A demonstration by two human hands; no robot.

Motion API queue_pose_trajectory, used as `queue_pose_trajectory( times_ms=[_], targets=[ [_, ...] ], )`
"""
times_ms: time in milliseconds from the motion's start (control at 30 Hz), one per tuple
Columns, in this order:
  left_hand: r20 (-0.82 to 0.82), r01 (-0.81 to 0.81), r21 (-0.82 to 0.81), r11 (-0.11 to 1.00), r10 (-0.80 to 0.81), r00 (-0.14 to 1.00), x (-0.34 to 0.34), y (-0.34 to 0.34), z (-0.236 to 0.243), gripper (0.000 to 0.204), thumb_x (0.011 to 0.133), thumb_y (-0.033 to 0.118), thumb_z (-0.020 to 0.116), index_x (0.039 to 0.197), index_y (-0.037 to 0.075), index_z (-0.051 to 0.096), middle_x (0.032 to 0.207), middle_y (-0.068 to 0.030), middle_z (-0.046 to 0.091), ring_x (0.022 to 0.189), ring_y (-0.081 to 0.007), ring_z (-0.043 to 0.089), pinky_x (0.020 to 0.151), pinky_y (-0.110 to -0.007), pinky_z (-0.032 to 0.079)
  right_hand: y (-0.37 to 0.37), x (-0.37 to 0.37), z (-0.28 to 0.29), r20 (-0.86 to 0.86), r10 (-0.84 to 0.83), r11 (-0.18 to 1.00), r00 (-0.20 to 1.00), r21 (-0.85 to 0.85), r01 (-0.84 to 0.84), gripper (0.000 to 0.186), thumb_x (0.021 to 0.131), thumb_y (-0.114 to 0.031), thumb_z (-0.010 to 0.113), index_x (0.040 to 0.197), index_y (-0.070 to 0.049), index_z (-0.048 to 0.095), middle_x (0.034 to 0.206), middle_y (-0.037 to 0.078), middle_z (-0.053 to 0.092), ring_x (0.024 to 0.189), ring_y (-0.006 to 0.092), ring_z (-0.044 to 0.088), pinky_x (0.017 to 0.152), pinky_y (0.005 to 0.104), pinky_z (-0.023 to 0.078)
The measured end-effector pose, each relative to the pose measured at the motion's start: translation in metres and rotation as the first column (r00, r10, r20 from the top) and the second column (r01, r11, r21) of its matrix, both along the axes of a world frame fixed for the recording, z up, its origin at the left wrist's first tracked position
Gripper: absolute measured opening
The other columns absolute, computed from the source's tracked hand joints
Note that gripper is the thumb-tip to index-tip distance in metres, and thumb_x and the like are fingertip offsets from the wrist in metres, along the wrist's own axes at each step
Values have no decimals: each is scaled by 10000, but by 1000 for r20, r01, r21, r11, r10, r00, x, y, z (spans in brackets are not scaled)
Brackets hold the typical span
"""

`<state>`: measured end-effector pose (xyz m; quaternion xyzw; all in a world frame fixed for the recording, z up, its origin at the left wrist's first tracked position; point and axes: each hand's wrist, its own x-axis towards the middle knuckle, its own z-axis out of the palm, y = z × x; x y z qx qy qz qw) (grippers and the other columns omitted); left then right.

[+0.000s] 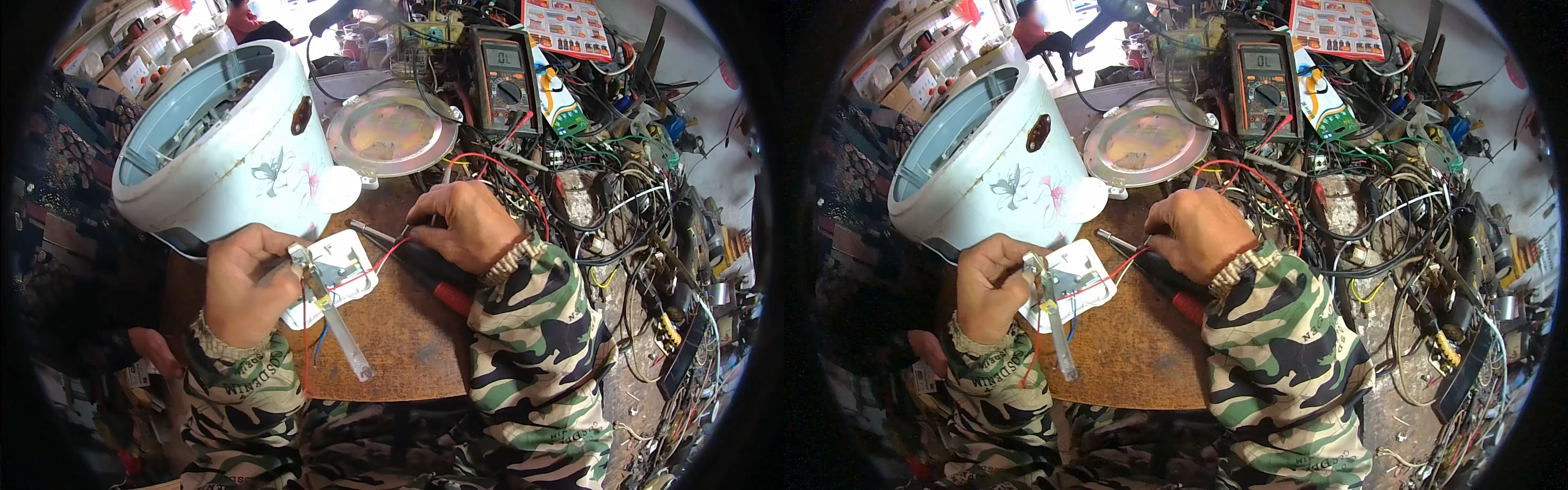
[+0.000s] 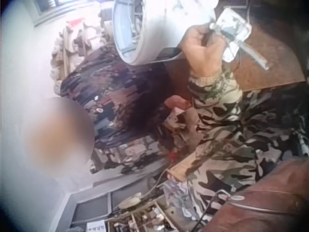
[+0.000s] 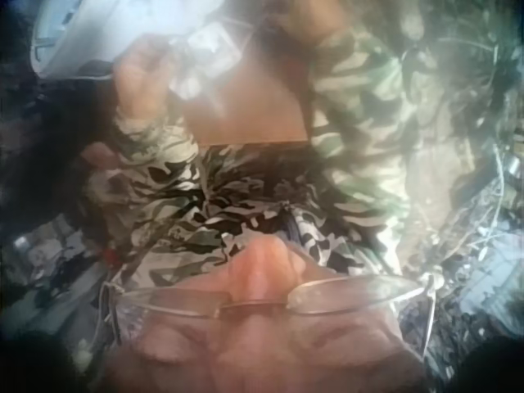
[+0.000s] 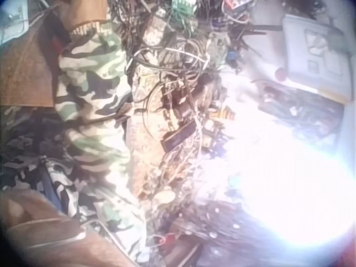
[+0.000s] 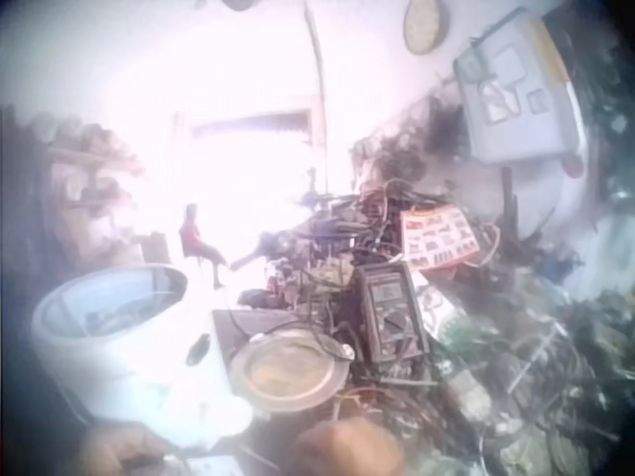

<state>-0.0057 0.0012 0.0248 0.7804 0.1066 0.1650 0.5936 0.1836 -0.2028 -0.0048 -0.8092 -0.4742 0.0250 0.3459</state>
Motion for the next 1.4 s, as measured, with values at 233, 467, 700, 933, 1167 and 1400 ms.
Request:
queue_pose_trajectory(
  times_ms=[233, 467, 700, 933, 1167, 1400],
  targets=[
    [9, -2, -23, 1000, 2, 1000, -1, -4, 5, 148, 814, -73, 604, 956, -98, 633, 914, -106, 692, 834, -112, 641, 768, -266, 518, -3, -17, 11, 64, 51, 956, 997, -291, -30, 411, 694, -249, 804, 1019, -26, 686, 934, 200, 690, 922, 389, 659, 815, 451, 526],
    [43, -6, -49, 999, 9, 999, -2, -4, 5, 153, 814, -78, 595, 961, -104, 631, 926, -116, 697, 842, -112, 643, 779, -267, 521, 0, -17, 12, 9, -51, 965, 999, -257, 51, 267, 713, -188, 744, 913, -26, 673, 825, 198, 688, 845, 402, 663, 766, 482, 523],
    [42, -13, -43, 999, 15, 999, 1, -6, 3, 161, 806, -87, 574, 957, -107, 624, 931, -127, 697, 844, -115, 648, 777, -267, 522, -19, -3, 19, 179, -307, 904, 935, -252, 346, 290, 708, -165, 709, 952, -24, 639, 826, 188, 694, 839, 402, 667, 762, 482, 528],
    [18, -8, -32, 999, 8, 1000, 4, -5, -2, 160, 799, -79, 569, 949, -101, 620, 921, -133, 695, 824, -117, 648, 751, -261, 520, -25, -6, 15, 284, -101, 973, 953, -171, 155, 183, 677, -97, 744, 825, -50, 647, 794, 167, 675, 810, 390, 657, 706, 472, 513],
    [23, -7, -9, 1000, 8, 1000, 5, -6, -6, 157, 803, -70, 579, 951, -95, 622, 913, -116, 693, 818, -113, 644, 744, -264, 522, -17, -18, 6, 171, 52, 931, 984, -365, 14, 127, 711, -133, 706, 834, -126, 737, 802, 130, 694, 806, 356, 672, 703, 450, 538],
    [32, 8, -21, 1000, -7, 999, 7, -3, -10, 154, 796, -40, 610, 940, -85, 638, 888, -107, 697, 798, -105, 640, 723, -261, 516, -11, -22, 1, 166, 78, 941, 983, -339, -18, 153, 679, -80, 659, 814, -65, 728, 749, 173, 672, 769, 389, 660, 701, 468, 533]
  ],
)
